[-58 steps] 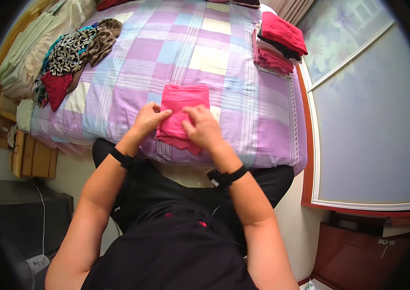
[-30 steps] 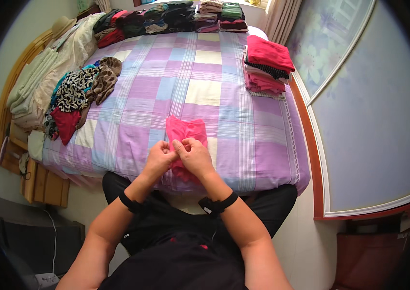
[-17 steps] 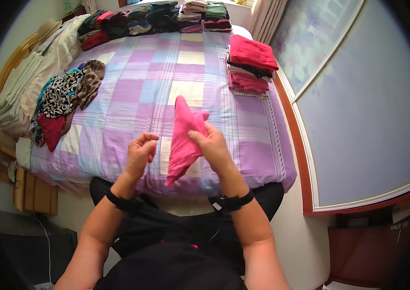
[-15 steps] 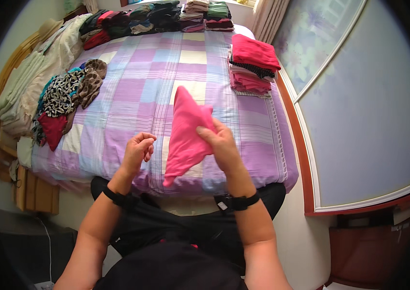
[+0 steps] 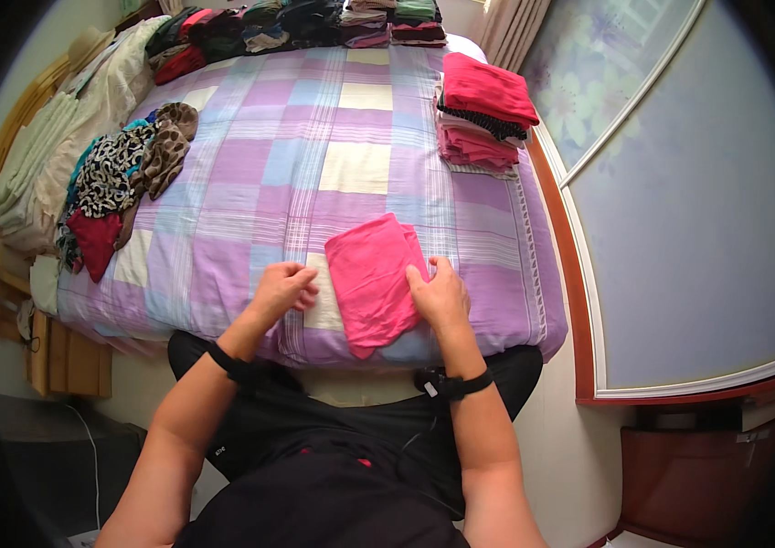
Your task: Folding various items of clothing on a bed.
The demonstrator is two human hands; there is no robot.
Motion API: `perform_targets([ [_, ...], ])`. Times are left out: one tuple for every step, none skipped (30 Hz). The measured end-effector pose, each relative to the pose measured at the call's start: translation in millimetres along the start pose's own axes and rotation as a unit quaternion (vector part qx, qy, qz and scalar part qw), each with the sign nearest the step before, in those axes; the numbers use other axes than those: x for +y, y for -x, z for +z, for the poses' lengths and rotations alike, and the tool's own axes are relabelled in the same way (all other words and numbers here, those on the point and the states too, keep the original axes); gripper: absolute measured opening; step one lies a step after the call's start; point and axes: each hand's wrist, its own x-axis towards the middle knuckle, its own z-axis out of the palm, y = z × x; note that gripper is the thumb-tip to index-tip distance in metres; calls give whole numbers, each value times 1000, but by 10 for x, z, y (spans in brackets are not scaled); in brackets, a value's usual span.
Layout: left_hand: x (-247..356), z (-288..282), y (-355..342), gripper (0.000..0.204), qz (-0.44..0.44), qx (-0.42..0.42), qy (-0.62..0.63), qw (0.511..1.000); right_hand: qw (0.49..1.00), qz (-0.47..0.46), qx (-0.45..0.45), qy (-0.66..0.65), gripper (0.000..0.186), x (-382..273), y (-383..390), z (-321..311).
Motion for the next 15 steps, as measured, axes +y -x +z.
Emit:
perform_targets([
  [54, 126, -16, 30, 13, 9, 3, 1000, 1000, 4, 14, 0, 67, -44, -54, 1],
  [129, 226, -47, 30, 13, 10, 2, 1000, 1000, 4, 14, -1, 67, -87, -116, 57],
  [223, 361, -95, 30, -27, -6, 29, 999, 1000, -11, 27, 10, 68, -90, -188, 122],
  [282, 411, -134, 30, -66, -17, 55, 996, 999, -31, 38, 19, 68, -122, -252, 202],
  [308, 427, -152, 30, -64, -18, 56, 996, 998, -32, 40, 19, 68, -130, -271, 273],
  [316, 416, -186, 29, -94, -26, 66, 993, 999, -31, 27, -18, 69, -147, -276, 369],
  [372, 464, -235, 28, -118, -41, 71, 990, 998, -27, 23, -59, 69, -92, -302, 385],
  [330, 474, -307, 24, -127, -70, 84, 986, 994, -34, 36, -99, 68, 29, -348, 413],
  [326, 505, -295, 24, -121, -70, 85, 987, 993, -39, 39, -100, 68, 51, -346, 402],
  [352, 587, -235, 24, -36, -49, 119, 991, 988, -35, 30, -145, 67, 79, -311, 356],
  [405, 655, -211, 24, 50, -28, 152, 987, 981, -32, 20, -189, 66, 105, -292, 306],
  [508, 675, -144, 24, 82, -32, 165, 982, 974, -35, 29, -221, 64, 110, -250, 263],
  [460, 634, -198, 24, 83, -29, 163, 983, 974, -36, 27, -223, 64, 41, -211, 216],
  [364, 589, -296, 24, 99, -17, 143, 985, 975, -13, 8, -223, 65, -28, -168, 168],
  [275, 581, -379, 25, 115, -8, 125, 985, 975, 12, -8, -220, 65, -50, -142, 121],
])
